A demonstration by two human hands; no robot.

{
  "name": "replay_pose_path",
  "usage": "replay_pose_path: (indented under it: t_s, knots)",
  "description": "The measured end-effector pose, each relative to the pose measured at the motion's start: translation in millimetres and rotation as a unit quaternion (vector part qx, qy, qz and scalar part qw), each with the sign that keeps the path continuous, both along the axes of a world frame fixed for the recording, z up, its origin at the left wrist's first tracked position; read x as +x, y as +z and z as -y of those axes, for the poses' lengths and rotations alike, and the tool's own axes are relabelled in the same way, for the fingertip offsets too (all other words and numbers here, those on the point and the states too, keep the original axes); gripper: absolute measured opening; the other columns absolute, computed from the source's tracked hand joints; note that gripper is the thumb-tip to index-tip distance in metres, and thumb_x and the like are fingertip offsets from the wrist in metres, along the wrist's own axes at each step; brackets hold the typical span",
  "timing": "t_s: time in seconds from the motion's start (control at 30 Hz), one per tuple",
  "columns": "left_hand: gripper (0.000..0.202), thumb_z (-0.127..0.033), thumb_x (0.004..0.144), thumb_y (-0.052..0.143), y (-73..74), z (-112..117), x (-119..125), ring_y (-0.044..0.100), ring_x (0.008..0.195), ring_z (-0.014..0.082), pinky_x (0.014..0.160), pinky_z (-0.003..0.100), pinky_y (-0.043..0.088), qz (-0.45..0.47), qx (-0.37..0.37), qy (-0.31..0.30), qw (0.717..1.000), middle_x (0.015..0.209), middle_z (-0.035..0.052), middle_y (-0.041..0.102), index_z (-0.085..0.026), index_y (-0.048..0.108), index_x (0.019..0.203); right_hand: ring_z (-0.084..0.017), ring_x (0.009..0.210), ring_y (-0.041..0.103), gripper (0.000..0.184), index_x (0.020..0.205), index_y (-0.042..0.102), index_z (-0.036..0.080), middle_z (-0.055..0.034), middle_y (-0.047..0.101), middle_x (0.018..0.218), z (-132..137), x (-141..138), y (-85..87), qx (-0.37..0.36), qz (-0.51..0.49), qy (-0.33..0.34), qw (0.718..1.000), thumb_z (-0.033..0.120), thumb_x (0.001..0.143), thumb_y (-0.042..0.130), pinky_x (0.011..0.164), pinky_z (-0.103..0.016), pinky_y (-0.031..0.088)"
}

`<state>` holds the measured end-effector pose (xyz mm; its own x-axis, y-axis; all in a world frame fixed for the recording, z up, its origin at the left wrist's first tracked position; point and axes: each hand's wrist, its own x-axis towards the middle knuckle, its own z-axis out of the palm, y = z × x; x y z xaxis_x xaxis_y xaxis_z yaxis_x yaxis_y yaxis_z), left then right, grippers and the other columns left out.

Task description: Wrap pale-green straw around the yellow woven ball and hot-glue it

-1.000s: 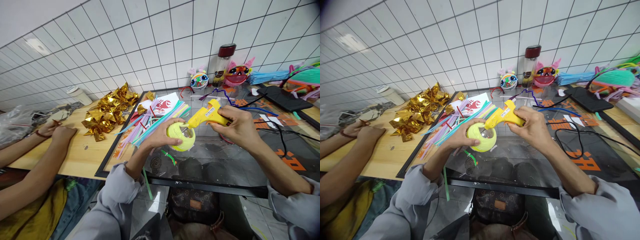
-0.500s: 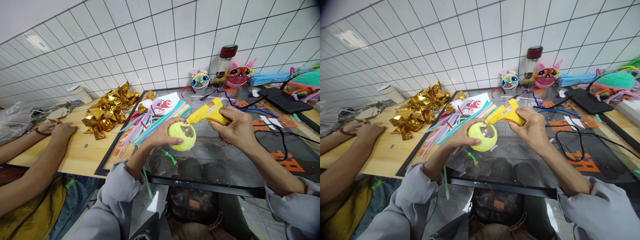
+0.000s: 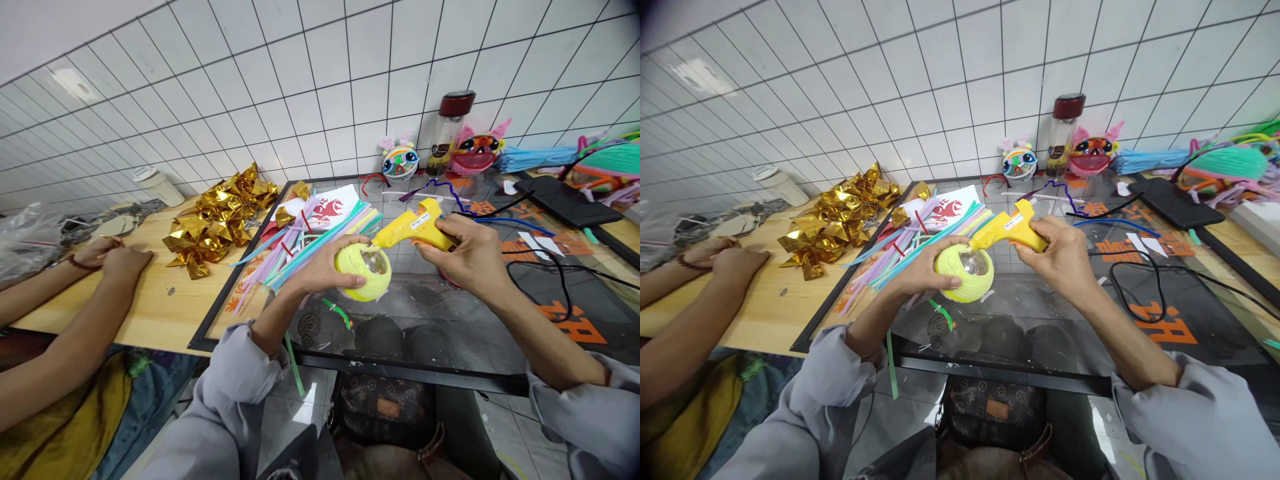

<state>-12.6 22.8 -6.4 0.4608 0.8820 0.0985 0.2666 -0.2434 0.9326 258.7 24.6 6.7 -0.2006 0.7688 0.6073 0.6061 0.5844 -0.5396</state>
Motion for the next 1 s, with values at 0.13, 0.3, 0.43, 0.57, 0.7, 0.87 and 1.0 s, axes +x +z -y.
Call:
replay_pose_path:
  t_s: [0.13,0.3,0.43,0.57,0.7,0.87,1.0]
  knots:
    - [0.077,-0.043,0.056,0.088,0.8,0,0,0.066,0.104,0.0245,0.089,0.033,0.054,0.010,-0.007,-0.002,1.000,0.130,0.0091,0.064,-0.019,0.064,0.125,-0.014,0.059,0.046,0.021,0.067,0.062,0.021,0.0000,0.054,0.065,-1,2,1.5,-0.073,-0.017,-0.014,0.997,0.039,0.073,0.070,0.054,-0.028,0.033]
    - [0.079,-0.044,0.056,0.088,-1.6,0,-3,0.064,0.112,0.0278,0.095,0.034,0.052,0.018,-0.013,0.001,1.000,0.132,0.0100,0.064,-0.017,0.063,0.126,-0.014,0.055,0.046,0.022,0.071,0.063,0.020,0.0003,0.056,0.062,-14,23,-1.5,-0.189,-0.021,-0.133,0.973,0.041,0.072,0.068,0.052,-0.028,0.031]
    - [0.082,-0.045,0.058,0.087,-3.2,-1,-6,0.061,0.120,0.0313,0.105,0.040,0.049,-0.002,-0.011,0.016,1.000,0.137,0.0108,0.061,-0.018,0.061,0.130,-0.014,0.048,0.044,0.023,0.062,0.059,0.022,0.0020,0.048,0.050,-28,41,-12.2,-0.175,0.085,-0.214,0.957,0.040,0.069,0.070,0.049,-0.028,0.027]
    - [0.074,-0.046,0.059,0.085,-2.0,-3,-7,0.056,0.129,0.0335,0.116,0.047,0.040,-0.034,0.050,0.026,0.998,0.137,0.0106,0.060,-0.018,0.066,0.125,-0.018,0.049,0.049,0.022,0.060,0.061,0.021,-0.0007,0.051,0.051,-37,45,-25.1,-0.192,0.163,-0.279,0.927,0.039,0.071,0.069,0.050,-0.029,0.029]
    - [0.073,-0.047,0.062,0.084,-0.7,-4,-6,0.056,0.131,0.0348,0.118,0.048,0.039,-0.034,0.063,0.017,0.997,0.139,0.0100,0.061,-0.020,0.066,0.127,-0.024,0.060,0.061,0.029,0.076,0.072,0.016,-0.0090,0.065,0.064,-42,48,-34.0,-0.225,0.222,-0.280,0.906,0.044,0.079,0.067,0.054,-0.031,0.032]
    - [0.083,-0.045,0.064,0.081,-1.2,-1,-2,0.052,0.137,0.0353,0.119,0.047,0.039,-0.009,0.052,0.019,0.998,0.151,0.0106,0.054,-0.021,0.057,0.139,-0.033,0.083,0.065,0.041,0.086,0.074,0.011,-0.0208,0.070,0.090,-37,53,-43.5,-0.100,0.295,-0.288,0.906,0.051,0.086,0.063,0.066,-0.038,0.040]
    - [0.064,-0.041,0.071,0.076,-0.7,2,0,0.055,0.133,0.0334,0.118,0.048,0.039,-0.033,0.096,0.009,0.995,0.141,0.0107,0.061,-0.019,0.063,0.130,-0.028,0.086,0.065,0.029,0.100,0.073,0.016,-0.0134,0.070,0.089,-17,27,-28.7,0.098,0.149,-0.193,0.965,0.032,0.098,0.049,0.074,-0.040,0.047]
